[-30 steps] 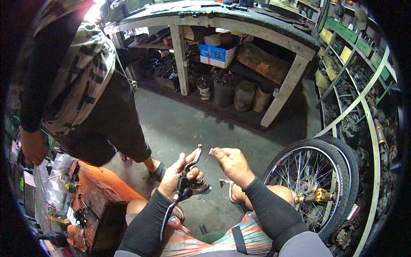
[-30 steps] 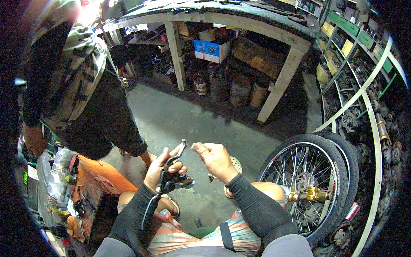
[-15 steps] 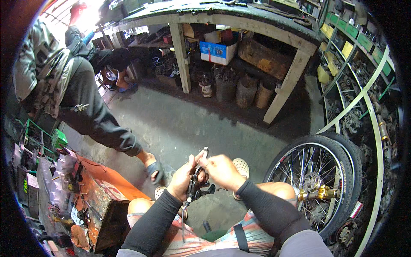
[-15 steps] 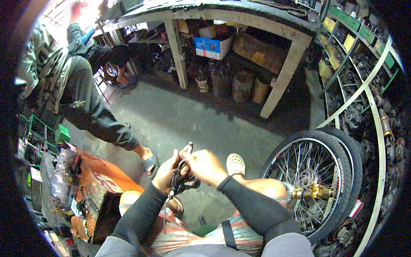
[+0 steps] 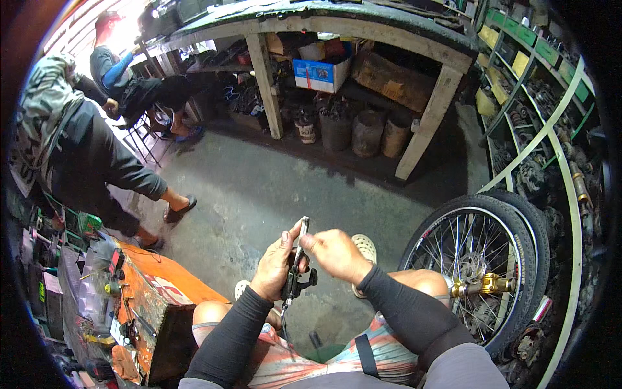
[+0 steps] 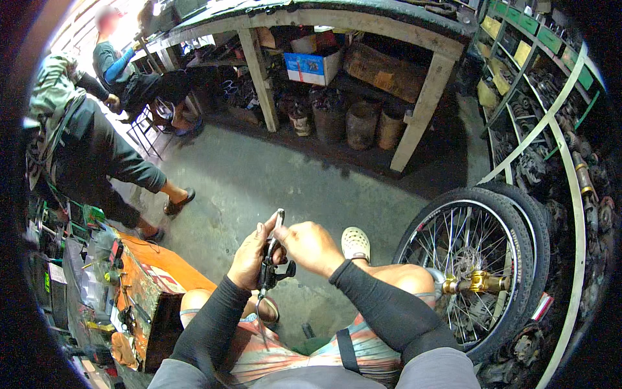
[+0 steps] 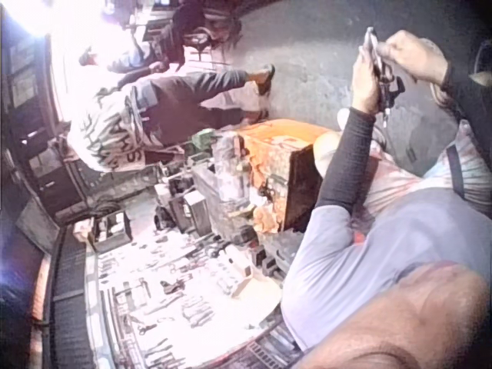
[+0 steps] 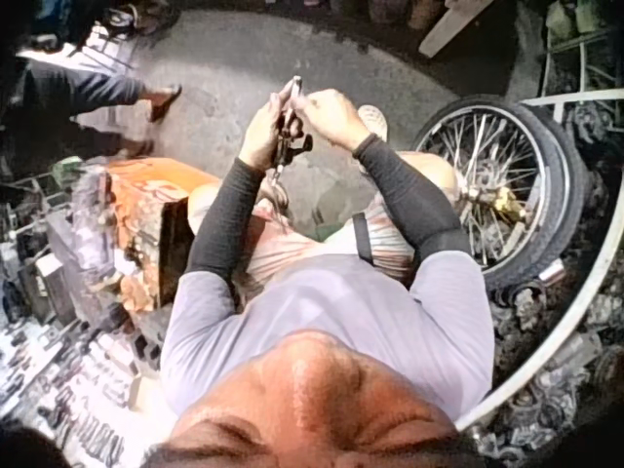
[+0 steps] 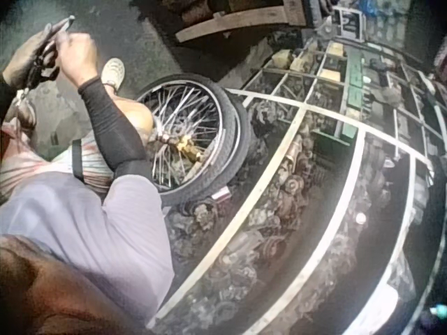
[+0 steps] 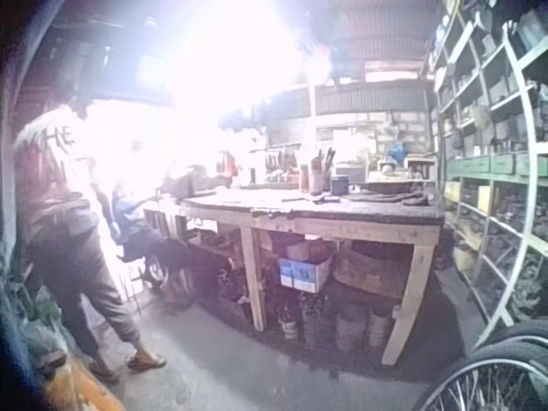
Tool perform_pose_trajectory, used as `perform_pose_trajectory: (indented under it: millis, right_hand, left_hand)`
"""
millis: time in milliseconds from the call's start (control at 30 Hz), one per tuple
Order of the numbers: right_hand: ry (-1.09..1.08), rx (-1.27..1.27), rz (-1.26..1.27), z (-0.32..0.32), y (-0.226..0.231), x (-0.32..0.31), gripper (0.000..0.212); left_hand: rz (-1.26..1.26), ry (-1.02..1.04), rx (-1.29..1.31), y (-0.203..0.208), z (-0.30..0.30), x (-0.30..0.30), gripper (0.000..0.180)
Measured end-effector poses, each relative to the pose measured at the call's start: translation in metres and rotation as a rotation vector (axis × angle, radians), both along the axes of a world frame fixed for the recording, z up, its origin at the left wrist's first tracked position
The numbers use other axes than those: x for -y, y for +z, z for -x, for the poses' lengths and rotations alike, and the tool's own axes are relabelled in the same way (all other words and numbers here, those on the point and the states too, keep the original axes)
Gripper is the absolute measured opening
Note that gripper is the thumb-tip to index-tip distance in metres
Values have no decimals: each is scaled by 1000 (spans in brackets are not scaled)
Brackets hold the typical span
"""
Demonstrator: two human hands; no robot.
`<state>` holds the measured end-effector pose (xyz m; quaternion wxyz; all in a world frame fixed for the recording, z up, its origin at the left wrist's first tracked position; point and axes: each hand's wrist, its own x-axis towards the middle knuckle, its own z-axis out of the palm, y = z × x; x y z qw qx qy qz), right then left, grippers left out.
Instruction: The person sits in a workshop and cleans a bicycle brake lever with a cloth, then inserts and adjusts a brake cable. They repeatedly test the lever and cable tension while seated.
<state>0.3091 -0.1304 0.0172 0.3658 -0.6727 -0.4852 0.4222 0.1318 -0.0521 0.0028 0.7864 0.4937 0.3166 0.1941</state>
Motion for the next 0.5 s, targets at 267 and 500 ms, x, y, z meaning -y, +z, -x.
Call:
perform_pose_trajectory:
  millis: [267,500]
  right_hand:
    - [-132,251,-115,0,-6,-5,51]
    - [-15,284,-129,-8,-13,0,43]
  left_hand:
    - [-7,-52,-53,-4,4,5,79]
    - [-10,-55,-160,1,0,10,81]
